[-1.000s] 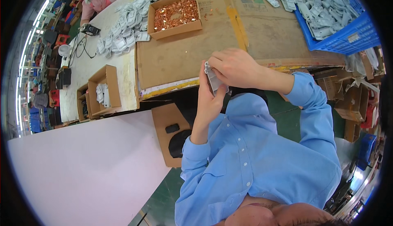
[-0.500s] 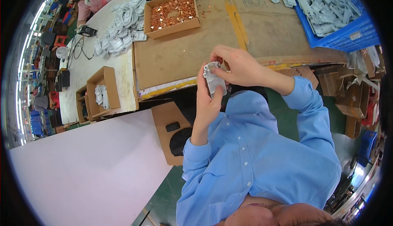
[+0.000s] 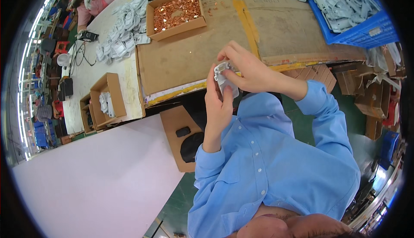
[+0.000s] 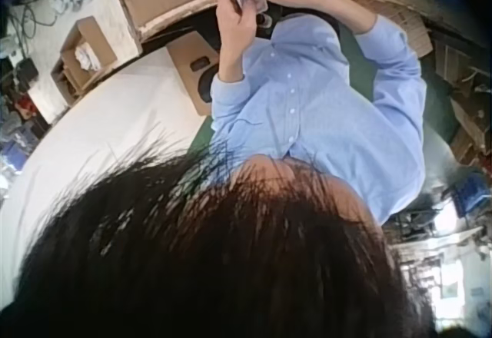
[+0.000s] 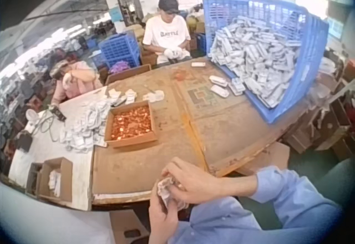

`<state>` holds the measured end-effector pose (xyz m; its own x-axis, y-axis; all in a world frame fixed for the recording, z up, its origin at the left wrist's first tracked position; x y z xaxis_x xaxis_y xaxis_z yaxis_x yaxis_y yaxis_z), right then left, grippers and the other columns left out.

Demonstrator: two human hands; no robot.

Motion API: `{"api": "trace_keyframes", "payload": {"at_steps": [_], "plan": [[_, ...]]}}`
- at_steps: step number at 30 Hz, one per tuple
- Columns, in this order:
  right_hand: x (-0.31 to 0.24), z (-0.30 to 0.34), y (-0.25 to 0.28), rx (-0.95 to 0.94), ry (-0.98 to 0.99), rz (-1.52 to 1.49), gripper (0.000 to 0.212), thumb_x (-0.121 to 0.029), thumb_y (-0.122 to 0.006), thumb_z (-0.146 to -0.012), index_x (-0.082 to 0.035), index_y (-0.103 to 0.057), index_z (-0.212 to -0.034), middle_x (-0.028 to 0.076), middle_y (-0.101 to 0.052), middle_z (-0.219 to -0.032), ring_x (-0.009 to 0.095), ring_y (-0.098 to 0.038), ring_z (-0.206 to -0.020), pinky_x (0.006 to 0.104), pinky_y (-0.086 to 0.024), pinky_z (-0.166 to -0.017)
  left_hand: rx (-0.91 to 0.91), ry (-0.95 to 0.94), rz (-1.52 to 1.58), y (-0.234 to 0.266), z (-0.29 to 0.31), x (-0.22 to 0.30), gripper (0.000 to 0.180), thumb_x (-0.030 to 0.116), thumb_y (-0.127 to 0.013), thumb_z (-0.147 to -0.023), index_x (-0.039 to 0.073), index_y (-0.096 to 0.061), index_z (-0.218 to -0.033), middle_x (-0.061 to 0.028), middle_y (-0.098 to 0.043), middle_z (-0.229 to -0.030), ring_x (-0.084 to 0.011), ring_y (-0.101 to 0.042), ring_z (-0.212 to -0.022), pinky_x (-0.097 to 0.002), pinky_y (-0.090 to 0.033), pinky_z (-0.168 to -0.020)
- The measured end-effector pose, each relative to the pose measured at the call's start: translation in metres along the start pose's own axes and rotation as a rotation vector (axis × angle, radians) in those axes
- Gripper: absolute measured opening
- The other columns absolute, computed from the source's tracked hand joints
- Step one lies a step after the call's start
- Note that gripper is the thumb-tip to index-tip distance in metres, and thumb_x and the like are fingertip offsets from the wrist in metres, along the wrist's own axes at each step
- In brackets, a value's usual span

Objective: Manually assemble small metal pins into plastic housings for electronic components on a production line.

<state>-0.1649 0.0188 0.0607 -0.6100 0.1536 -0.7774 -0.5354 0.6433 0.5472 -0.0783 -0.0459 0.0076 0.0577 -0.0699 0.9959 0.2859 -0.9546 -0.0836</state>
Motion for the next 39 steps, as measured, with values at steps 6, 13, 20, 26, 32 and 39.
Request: {"api": "trace_keyframes", "payload": {"at_steps": [6, 13, 20, 26, 32, 39], "plan": [[-0.005, 0.002, 0.006, 0.076, 0.072, 0.027, 0.028, -0.010, -0.060, -0.080, -0.002, -0.051, -0.104, 0.017, -0.051, -0.103, 0.036, -0.053, -0.096, 0.0426, -0.044, -0.081, 0.013, -0.017, 0.052, -0.001, -0.001, 0.003, 0.055, -0.001, -0.046, -0.095, 0.002, -0.027, -0.146, -0.0129, -0.046, -0.135, -0.0175, -0.050, -0.119, -0.0301, -0.042, -0.098], [0.006, -0.002, 0.004, -0.056, -0.063, -0.055, 0.021, -0.016, -0.066, -0.076, -0.002, -0.056, -0.088, 0.013, -0.058, -0.085, 0.032, -0.058, -0.085, 0.0402, -0.046, -0.072, 0.100, -0.032, -0.047, 0.011, -0.003, 0.002, 0.036, 0.009, -0.044, -0.099, -0.001, -0.044, -0.133, -0.0099, -0.062, -0.108, -0.0124, -0.063, -0.084, -0.0256, -0.052, -0.076], [0.018, 0.000, 0.001, -0.082, -0.180, -0.107, 0.021, -0.014, -0.069, -0.074, 0.000, -0.055, -0.080, 0.010, -0.057, -0.069, 0.021, -0.056, -0.063, 0.0336, -0.045, -0.059, 0.178, 0.005, -0.165, 0.012, -0.007, 0.002, 0.027, 0.010, -0.046, -0.099, -0.002, -0.053, -0.123, -0.0081, -0.066, -0.096, -0.0111, -0.064, -0.075, -0.0228, -0.052, -0.066], [0.021, -0.002, -0.004, -0.130, -0.208, -0.110, 0.022, -0.016, -0.070, -0.072, 0.000, -0.056, -0.077, 0.010, -0.058, -0.065, 0.021, -0.056, -0.060, 0.0339, -0.045, -0.056, 0.179, -0.042, -0.224, 0.015, -0.006, -0.003, 0.026, 0.009, -0.046, -0.099, -0.002, -0.055, -0.121, -0.0079, -0.066, -0.096, -0.0108, -0.064, -0.074, -0.0234, -0.053, -0.066], [0.021, 0.002, -0.008, -0.153, -0.218, -0.028, 0.022, -0.018, -0.070, -0.072, -0.001, -0.057, -0.077, 0.011, -0.059, -0.064, 0.024, -0.058, -0.059, 0.0354, -0.044, -0.056, 0.174, -0.101, -0.304, 0.016, -0.002, 0.002, 0.026, 0.010, -0.047, -0.098, -0.002, -0.056, -0.120, -0.0079, -0.066, -0.096, -0.0112, -0.064, -0.075, -0.0238, -0.053, -0.066], [0.026, 0.005, -0.012, -0.163, -0.282, -0.035, 0.023, -0.022, -0.069, -0.072, -0.002, -0.062, -0.082, 0.013, -0.066, -0.076, 0.031, -0.064, -0.073, 0.0407, -0.049, -0.064, 0.205, 0.005, -0.186, 0.019, -0.003, -0.007, 0.027, 0.010, -0.050, -0.096, -0.002, -0.057, -0.119, -0.0092, -0.067, -0.092, -0.0106, -0.063, -0.076, -0.0241, -0.052, -0.066]]}}
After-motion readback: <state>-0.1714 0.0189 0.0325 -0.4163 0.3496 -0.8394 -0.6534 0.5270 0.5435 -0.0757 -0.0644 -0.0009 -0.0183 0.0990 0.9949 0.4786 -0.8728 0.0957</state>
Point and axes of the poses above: each hand's wrist, its own z-axis away from the middle knuckle, its own y-axis out of the back of the hand, x = y × z, the point moved 10 cm from there along -z, towards the middle knuckle
